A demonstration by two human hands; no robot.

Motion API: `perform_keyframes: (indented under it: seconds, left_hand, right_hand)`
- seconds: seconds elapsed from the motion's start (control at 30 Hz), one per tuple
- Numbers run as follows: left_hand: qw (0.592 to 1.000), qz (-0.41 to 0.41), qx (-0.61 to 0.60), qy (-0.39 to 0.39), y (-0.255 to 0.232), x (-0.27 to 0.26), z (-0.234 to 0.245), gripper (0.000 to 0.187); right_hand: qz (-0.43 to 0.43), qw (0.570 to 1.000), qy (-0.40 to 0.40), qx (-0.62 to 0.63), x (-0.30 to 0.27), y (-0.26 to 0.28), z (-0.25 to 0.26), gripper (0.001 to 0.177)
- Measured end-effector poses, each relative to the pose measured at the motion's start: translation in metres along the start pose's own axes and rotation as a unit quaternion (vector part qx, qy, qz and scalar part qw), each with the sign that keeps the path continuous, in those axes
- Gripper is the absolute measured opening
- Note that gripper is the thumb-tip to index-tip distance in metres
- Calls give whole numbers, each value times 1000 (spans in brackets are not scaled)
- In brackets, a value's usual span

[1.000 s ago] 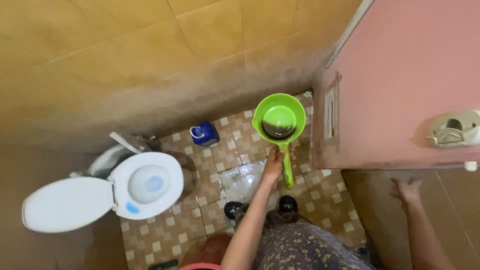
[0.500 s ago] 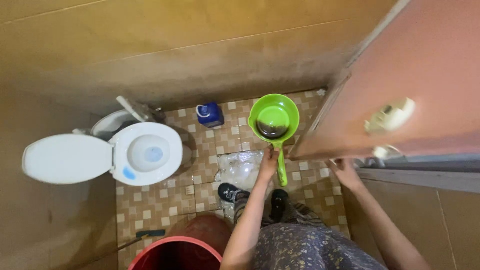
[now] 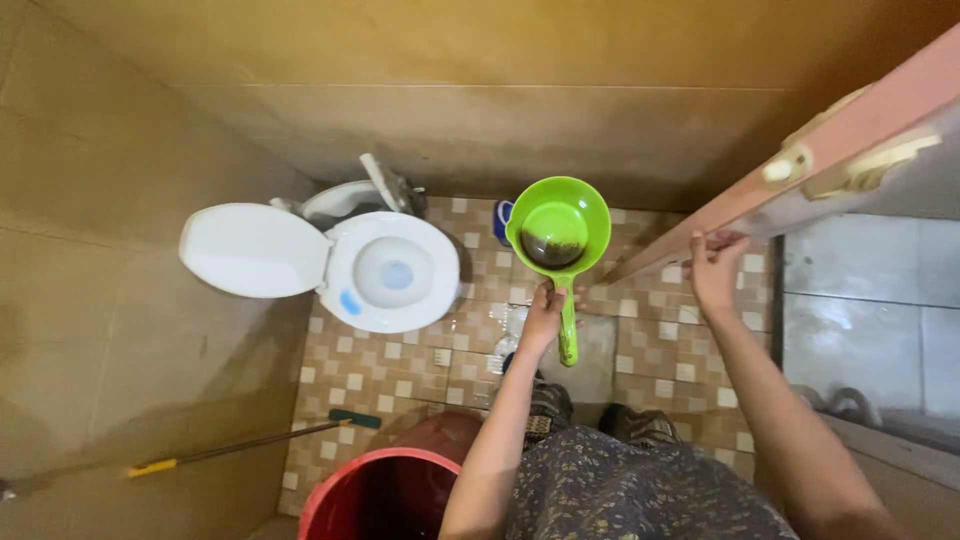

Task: The person scoops water from a red bucket into the toilet bowl multiple times, then pours blue toilet cleaner into the bowl and scrubs with a toilet brush. The person also uses a squeegee to push water on the floor toward the toilet.

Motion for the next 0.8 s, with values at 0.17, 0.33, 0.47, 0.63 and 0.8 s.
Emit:
perform_keyframes:
  seconds: [0.17, 0.33, 0.47, 0.63, 0.8]
  left_hand:
    - [1000, 6, 10, 2, -29, 24, 57, 38]
    - [1000, 17, 7, 4, -58, 41, 102, 39]
    - [1000, 11, 15, -8, -97, 39, 121, 38]
    - [999, 10, 34, -8, -141, 29, 129, 37]
    - [999, 14, 35, -12, -149, 33, 136, 35]
  right_hand:
    - [185, 976, -30, -113, -7, 74, -41, 46]
    - [153, 966, -40, -203, 20, 142, -78, 46]
    - [240, 903, -99, -341, 69, 153, -90, 69]
    - [251, 878, -34, -406, 91, 195, -100, 81]
    - [230, 824, -6, -517, 142, 163, -95, 96]
Point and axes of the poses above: each hand's wrist, its own x-axis towards the middle knuckle, its own z-axis out of the back of the hand, y = z × x, the point moved 3 cm from there along x, towards the middle knuckle, and after that the axes turned 4 degrees about x, right-handed, at the moved point
